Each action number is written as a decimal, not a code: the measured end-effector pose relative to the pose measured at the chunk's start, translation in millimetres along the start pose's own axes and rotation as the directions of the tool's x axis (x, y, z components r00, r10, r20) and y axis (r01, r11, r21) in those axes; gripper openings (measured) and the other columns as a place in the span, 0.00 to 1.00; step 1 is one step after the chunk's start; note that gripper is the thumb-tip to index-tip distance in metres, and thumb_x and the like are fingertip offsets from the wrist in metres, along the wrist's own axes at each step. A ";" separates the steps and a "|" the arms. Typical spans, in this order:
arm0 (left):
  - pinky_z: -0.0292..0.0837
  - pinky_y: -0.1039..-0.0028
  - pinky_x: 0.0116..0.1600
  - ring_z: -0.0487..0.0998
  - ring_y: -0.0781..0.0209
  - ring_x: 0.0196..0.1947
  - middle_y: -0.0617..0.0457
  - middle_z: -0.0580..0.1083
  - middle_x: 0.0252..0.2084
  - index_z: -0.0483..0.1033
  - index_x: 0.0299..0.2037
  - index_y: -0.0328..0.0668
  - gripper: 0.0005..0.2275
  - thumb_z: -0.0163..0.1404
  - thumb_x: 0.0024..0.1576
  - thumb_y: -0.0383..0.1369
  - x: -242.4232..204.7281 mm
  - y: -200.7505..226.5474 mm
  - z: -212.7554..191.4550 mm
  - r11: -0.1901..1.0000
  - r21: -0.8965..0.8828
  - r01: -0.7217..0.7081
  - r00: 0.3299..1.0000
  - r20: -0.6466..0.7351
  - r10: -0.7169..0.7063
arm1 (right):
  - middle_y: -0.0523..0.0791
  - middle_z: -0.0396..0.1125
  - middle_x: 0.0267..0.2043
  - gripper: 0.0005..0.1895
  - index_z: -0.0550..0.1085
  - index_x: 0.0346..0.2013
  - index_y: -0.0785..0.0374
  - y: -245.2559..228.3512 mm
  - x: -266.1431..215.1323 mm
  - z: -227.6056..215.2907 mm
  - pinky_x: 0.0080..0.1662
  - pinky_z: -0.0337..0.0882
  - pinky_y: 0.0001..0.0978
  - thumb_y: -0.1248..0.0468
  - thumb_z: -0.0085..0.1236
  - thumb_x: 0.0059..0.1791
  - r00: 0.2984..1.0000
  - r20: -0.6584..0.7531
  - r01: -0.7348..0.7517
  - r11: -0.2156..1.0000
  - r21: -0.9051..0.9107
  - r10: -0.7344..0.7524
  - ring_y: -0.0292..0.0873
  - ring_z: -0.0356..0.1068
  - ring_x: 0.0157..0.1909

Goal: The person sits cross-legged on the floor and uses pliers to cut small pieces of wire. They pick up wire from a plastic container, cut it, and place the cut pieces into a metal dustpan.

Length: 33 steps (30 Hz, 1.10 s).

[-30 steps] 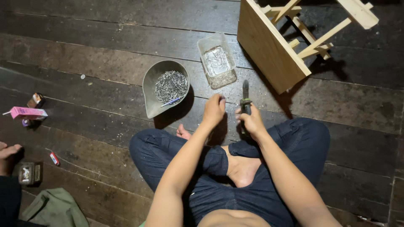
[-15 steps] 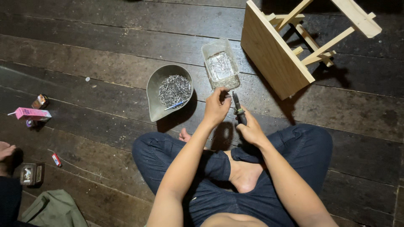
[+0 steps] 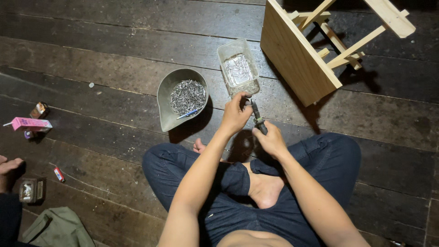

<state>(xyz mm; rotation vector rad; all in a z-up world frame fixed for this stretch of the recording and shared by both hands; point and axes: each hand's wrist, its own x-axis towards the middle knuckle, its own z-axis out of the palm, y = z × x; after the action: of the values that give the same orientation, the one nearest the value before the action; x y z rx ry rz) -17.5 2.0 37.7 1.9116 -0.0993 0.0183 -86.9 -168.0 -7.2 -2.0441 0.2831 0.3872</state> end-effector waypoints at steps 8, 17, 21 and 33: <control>0.80 0.55 0.49 0.84 0.37 0.44 0.39 0.82 0.41 0.78 0.50 0.43 0.12 0.52 0.57 0.23 1.9 -8.9 18.2 0.997 -0.017 -0.071 0.995 -0.068 0.070 | 0.44 0.69 0.22 0.10 0.77 0.27 0.58 39.3 12.3 43.3 0.33 0.68 0.33 0.62 0.73 0.39 0.999 -0.032 -0.014 0.960 0.279 0.024 0.43 0.68 0.28; 0.80 0.56 0.46 0.84 0.39 0.40 0.41 0.82 0.36 0.80 0.43 0.42 0.05 0.54 0.58 0.27 50.7 -54.6 10.7 0.995 0.099 -0.028 0.970 -0.236 0.050 | 0.48 0.65 0.15 0.06 0.75 0.29 0.64 -4.3 -2.1 37.0 0.20 0.66 0.37 0.70 0.67 0.45 0.991 0.036 -0.126 0.810 0.573 0.129 0.44 0.67 0.16; 0.74 0.48 0.64 0.76 0.30 0.60 0.36 0.76 0.55 0.77 0.59 0.44 0.19 0.60 0.57 0.27 103.6 -60.0 4.6 0.925 0.298 -0.236 0.919 -0.242 0.312 | 0.47 0.65 0.20 0.07 0.73 0.37 0.64 -9.2 3.9 18.4 0.22 0.70 0.35 0.71 0.63 0.46 0.972 0.016 -0.172 0.657 0.734 0.236 0.42 0.67 0.19; 0.83 0.51 0.42 0.79 0.39 0.48 0.40 0.74 0.49 0.78 0.56 0.41 0.21 0.61 0.54 0.39 -26.5 -107.8 51.7 0.628 0.773 -0.095 0.995 0.081 0.051 | 0.48 0.64 0.23 0.10 0.72 0.42 0.63 1.9 7.3 0.7 0.25 0.75 0.37 0.72 0.61 0.47 0.967 -0.058 -0.085 0.529 0.844 0.249 0.43 0.68 0.21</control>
<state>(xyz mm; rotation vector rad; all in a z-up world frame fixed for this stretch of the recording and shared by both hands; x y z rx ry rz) -37.4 -9.1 -82.7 2.7945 -0.2346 0.0789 -81.0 -168.5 -11.9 -1.0701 0.6452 0.1256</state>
